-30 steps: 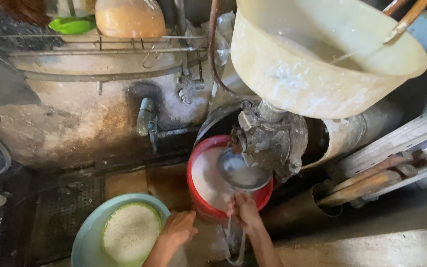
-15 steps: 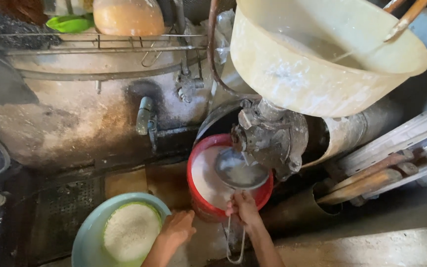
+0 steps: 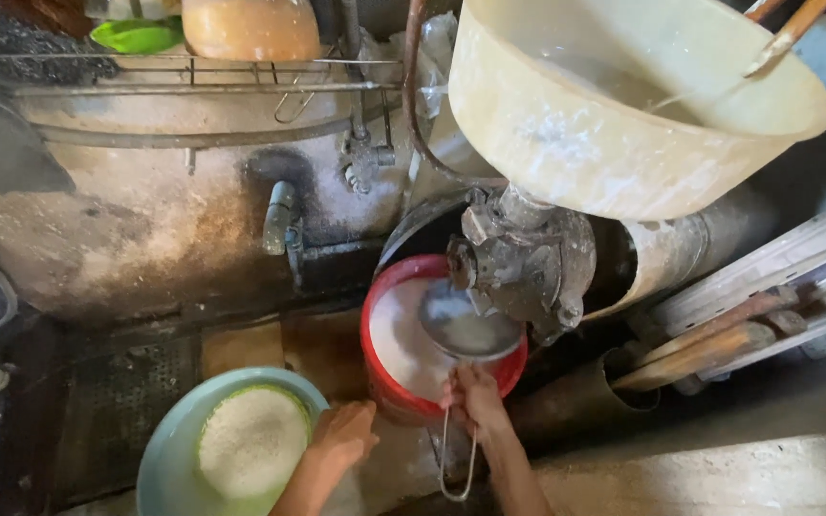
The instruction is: Feeding soaked rice into a grinder and filtering the resulting liquid through a sieve into a bucket to make rice milk.
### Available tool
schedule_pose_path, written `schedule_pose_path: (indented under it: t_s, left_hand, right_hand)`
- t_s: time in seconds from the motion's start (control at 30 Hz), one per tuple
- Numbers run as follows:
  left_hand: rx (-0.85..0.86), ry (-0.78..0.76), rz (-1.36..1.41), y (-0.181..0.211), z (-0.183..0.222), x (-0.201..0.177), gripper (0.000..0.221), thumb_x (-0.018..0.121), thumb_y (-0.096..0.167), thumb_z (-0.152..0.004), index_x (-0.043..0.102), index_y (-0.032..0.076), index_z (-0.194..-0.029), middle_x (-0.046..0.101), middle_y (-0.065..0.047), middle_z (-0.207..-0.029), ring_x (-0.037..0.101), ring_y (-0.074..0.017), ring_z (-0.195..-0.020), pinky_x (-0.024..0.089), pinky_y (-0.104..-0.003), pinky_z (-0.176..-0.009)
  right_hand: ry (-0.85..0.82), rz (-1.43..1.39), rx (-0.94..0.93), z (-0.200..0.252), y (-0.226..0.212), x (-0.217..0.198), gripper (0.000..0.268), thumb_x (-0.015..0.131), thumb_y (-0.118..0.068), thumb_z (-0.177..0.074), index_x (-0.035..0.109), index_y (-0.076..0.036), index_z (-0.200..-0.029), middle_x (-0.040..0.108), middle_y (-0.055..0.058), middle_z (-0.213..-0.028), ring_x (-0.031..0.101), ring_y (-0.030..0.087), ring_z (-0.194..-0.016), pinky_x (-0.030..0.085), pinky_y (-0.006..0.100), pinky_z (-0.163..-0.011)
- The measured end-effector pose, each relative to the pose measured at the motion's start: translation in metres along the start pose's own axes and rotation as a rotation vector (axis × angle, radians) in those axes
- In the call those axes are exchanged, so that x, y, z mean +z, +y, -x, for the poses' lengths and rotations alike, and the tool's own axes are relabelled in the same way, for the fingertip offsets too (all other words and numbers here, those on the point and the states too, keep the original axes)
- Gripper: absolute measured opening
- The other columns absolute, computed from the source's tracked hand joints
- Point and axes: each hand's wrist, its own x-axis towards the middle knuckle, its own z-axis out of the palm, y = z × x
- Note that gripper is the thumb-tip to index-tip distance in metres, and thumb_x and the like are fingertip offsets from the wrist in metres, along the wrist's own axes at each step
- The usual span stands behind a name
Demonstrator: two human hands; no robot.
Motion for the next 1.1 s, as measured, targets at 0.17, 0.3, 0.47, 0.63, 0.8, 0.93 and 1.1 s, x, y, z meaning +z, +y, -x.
schedule_pose_path:
  t_s: [0.17,0.3,0.47,0.63,0.8,0.93,1.1]
  left_hand:
    - [0.023,0.034,-0.010,-0.009,-0.008,0.012,0.018,0.057,0.028,-0.095,0.053,0.013,-0.105,0.062,-0.009,-0.116,0.053,-0.0347,-0.114,0.043,-0.047,-0.091]
    - [0.034,0.035,0.000,-0.003,0.000,0.009,0.023,0.056,0.028,-0.097,0.053,0.013,-0.114,0.061,-0.010,-0.123,0.054,-0.0356,-0.118,0.039,-0.048,-0.099]
    - [0.020,0.044,0.004,-0.007,-0.008,0.016,0.022,0.059,0.028,-0.096,0.055,0.012,-0.109,0.061,-0.010,-0.120,0.053,-0.0342,-0.118,0.041,-0.047,-0.099]
    - [0.005,-0.019,0.050,-0.005,-0.007,0.014,0.018,0.057,0.027,-0.096,0.051,0.014,-0.106,0.056,-0.007,-0.124,0.049,-0.0306,-0.122,0.036,-0.045,-0.104]
    - [-0.024,-0.011,0.119,0.004,0.008,0.003,0.013,0.050,0.019,-0.096,0.052,0.011,-0.106,0.058,-0.012,-0.120,0.047,-0.0383,-0.120,0.041,-0.047,-0.097]
    - [0.041,-0.008,0.017,-0.002,0.002,0.005,0.019,0.058,0.029,-0.096,0.052,0.014,-0.106,0.060,-0.008,-0.116,0.056,-0.0311,-0.112,0.041,-0.045,-0.094]
    - [-0.002,-0.006,0.028,-0.004,0.001,0.008,0.021,0.052,0.023,-0.092,0.052,0.014,-0.111,0.059,-0.010,-0.121,0.053,-0.0337,-0.117,0.038,-0.045,-0.098]
  right_hand:
    - [-0.143,-0.013,0.066,0.025,-0.027,-0.002,0.032,0.045,-0.030,-0.108,0.060,-0.006,-0.093,0.066,0.007,-0.065,0.059,0.017,-0.044,0.030,0.025,-0.040]
    - [-0.108,0.002,0.032,0.032,-0.023,0.005,0.029,0.049,-0.026,-0.106,0.055,-0.007,-0.085,0.067,0.009,-0.065,0.064,0.018,-0.046,0.027,0.022,-0.029]
    - [-0.103,0.029,0.012,0.012,-0.010,-0.002,0.029,0.048,-0.029,-0.106,0.058,-0.006,-0.092,0.068,0.008,-0.064,0.060,0.016,-0.042,0.024,0.024,-0.031]
    - [-0.132,0.030,0.099,0.022,-0.021,-0.003,0.026,0.050,-0.027,-0.106,0.060,-0.008,-0.091,0.068,0.007,-0.065,0.060,0.020,-0.042,0.015,0.026,-0.034]
    - [-0.058,-0.031,0.032,0.011,-0.001,0.001,0.021,0.047,-0.022,-0.106,0.049,-0.009,-0.089,0.064,0.013,-0.062,0.061,0.021,-0.040,0.018,0.022,-0.025]
    - [-0.189,0.059,0.107,0.017,-0.022,-0.006,0.033,0.048,-0.035,-0.106,0.061,-0.007,-0.096,0.068,0.006,-0.066,0.060,0.016,-0.044,0.020,0.023,-0.035]
    - [-0.140,0.040,0.045,0.010,-0.007,-0.011,0.044,0.051,-0.037,-0.105,0.061,-0.006,-0.076,0.062,0.007,-0.057,0.058,0.019,-0.040,0.021,0.027,-0.036]
